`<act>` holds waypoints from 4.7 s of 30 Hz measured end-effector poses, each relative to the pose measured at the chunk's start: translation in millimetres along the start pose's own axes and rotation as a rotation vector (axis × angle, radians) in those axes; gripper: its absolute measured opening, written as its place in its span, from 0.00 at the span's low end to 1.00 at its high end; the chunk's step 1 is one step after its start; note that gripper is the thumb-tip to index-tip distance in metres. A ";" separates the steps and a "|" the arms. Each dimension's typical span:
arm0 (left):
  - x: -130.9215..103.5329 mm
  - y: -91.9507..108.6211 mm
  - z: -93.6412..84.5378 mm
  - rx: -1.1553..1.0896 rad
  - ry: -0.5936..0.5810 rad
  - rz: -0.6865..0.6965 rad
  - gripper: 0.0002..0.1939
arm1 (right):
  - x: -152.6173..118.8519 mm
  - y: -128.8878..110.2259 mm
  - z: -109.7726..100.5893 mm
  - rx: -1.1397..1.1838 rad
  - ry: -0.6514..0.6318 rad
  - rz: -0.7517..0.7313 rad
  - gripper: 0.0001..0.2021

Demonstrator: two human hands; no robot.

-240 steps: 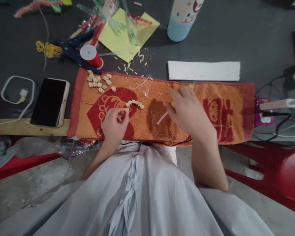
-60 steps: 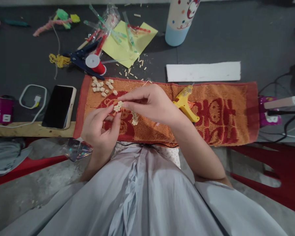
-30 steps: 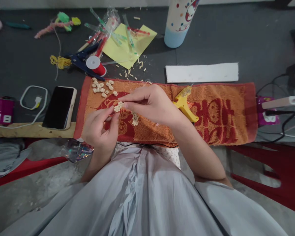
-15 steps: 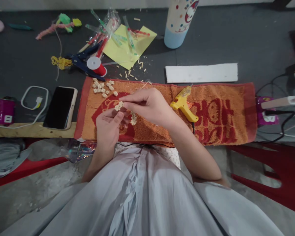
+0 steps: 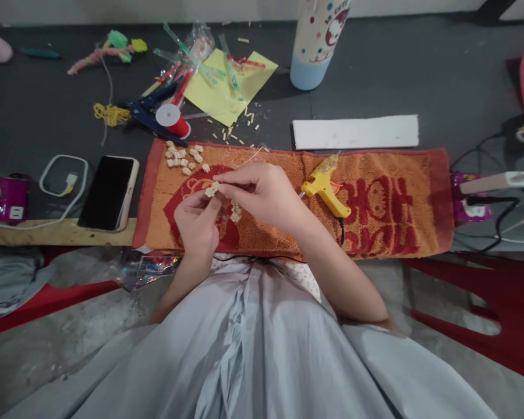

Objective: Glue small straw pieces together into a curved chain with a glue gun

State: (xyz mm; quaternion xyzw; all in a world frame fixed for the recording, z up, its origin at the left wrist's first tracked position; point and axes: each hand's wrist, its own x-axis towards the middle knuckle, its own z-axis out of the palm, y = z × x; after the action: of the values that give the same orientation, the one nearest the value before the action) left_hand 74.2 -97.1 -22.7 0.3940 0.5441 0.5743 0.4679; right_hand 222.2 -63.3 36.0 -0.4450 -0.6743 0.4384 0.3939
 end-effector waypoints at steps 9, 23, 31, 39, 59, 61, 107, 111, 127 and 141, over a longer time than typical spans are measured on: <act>7.5 0.4 -10.6 0.099 0.037 0.025 0.20 | 1.0 -0.4 -3.6 0.083 0.078 0.043 0.10; 61.8 22.0 -82.9 1.125 0.293 0.377 0.05 | 28.2 39.1 -23.1 -0.113 -0.161 0.110 0.11; 74.3 22.3 -99.6 1.126 0.163 0.538 0.11 | 46.7 53.6 -10.9 -0.416 -0.430 0.083 0.11; 57.7 24.4 -90.4 1.190 -0.164 0.642 0.19 | 13.0 40.2 -24.9 -0.685 -0.146 0.094 0.11; 44.1 -6.0 -44.6 1.140 -0.513 0.499 0.18 | -35.7 36.2 19.2 -0.953 -0.029 0.363 0.09; 45.0 -6.2 -44.7 1.125 -0.519 0.498 0.17 | -35.9 37.5 19.6 -0.947 -0.039 0.355 0.08; 47.0 -15.3 -47.7 1.051 -0.492 0.547 0.12 | -37.4 38.7 20.8 -0.919 -0.029 0.316 0.08; 47.4 -16.4 -47.5 1.066 -0.488 0.547 0.12 | -38.2 35.0 21.3 -0.951 -0.022 0.298 0.09; 47.5 -17.7 -48.2 1.023 -0.475 0.503 0.12 | -48.6 36.0 15.1 -0.893 0.053 0.215 0.11; 48.5 -20.2 -50.0 1.027 -0.469 0.481 0.19 | -65.8 37.2 15.4 -0.908 0.085 0.090 0.15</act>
State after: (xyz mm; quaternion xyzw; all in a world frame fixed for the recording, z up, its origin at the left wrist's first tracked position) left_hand 16.1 -63.6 -50.3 0.7969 0.5295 0.2261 0.1828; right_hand 236.8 -121.1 -13.0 -0.6191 -0.7613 0.0965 0.1667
